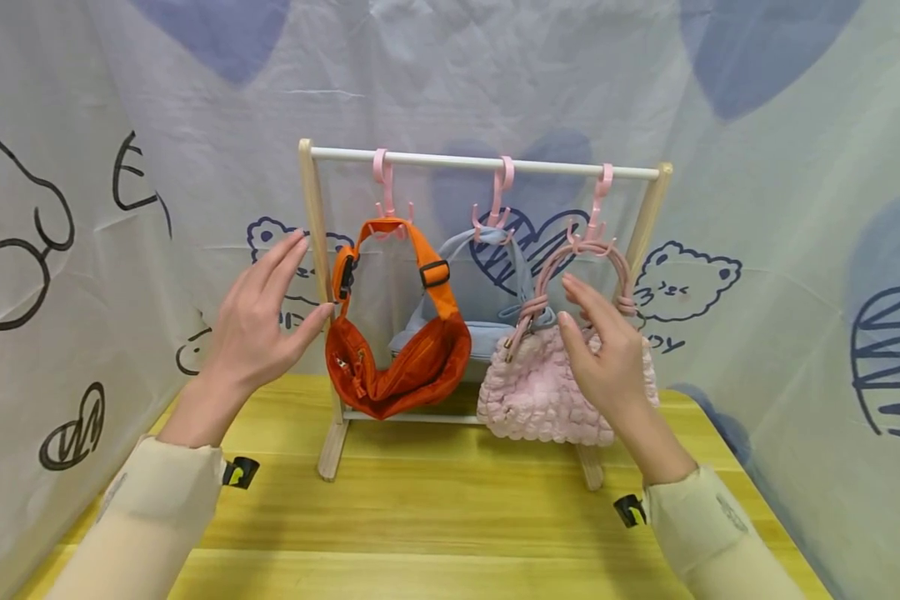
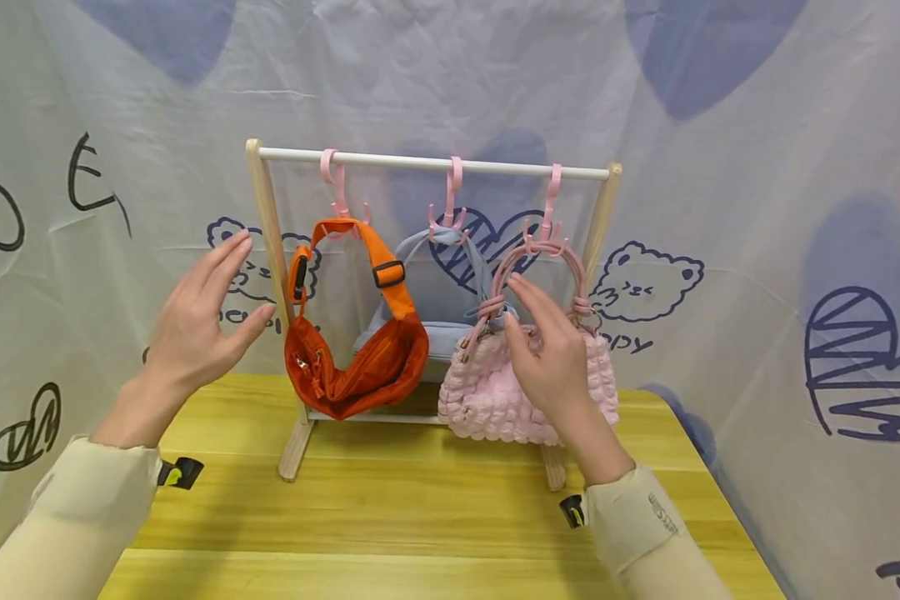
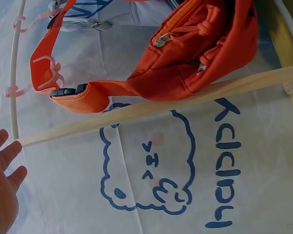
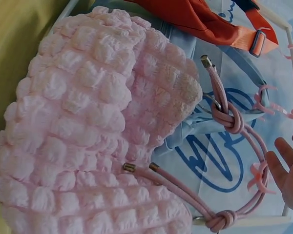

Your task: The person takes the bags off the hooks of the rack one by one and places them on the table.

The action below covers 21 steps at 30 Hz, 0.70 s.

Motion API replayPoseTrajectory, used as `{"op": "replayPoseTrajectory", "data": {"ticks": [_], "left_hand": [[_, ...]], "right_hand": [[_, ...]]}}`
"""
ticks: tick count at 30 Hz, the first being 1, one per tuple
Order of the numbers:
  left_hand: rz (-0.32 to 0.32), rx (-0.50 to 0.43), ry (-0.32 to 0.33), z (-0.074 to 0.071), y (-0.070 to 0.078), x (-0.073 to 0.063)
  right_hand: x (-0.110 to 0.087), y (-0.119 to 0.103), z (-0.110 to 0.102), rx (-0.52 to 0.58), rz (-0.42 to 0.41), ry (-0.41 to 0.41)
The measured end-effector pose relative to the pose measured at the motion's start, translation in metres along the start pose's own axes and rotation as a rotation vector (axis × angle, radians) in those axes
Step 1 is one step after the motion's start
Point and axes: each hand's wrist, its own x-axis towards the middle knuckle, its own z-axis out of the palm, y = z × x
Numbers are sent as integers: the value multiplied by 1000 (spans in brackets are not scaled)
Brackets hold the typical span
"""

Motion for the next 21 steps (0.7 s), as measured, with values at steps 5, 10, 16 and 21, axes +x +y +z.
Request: {"op": "replayPoseTrajectory", "data": {"ticks": [5,10,16,21], "left_hand": [[18,2,6,4,-1,12],[47,13,14,7,-4,24],[68,19,13,12,-8,41],[86,17,14,15,-10,54]], "right_hand": [[9,4,9,-8,0,-40],[20,5,17,-8,-11,-86],[32,4,28,5,-9,-112],[41,4,38,10,-40,-123]]}}
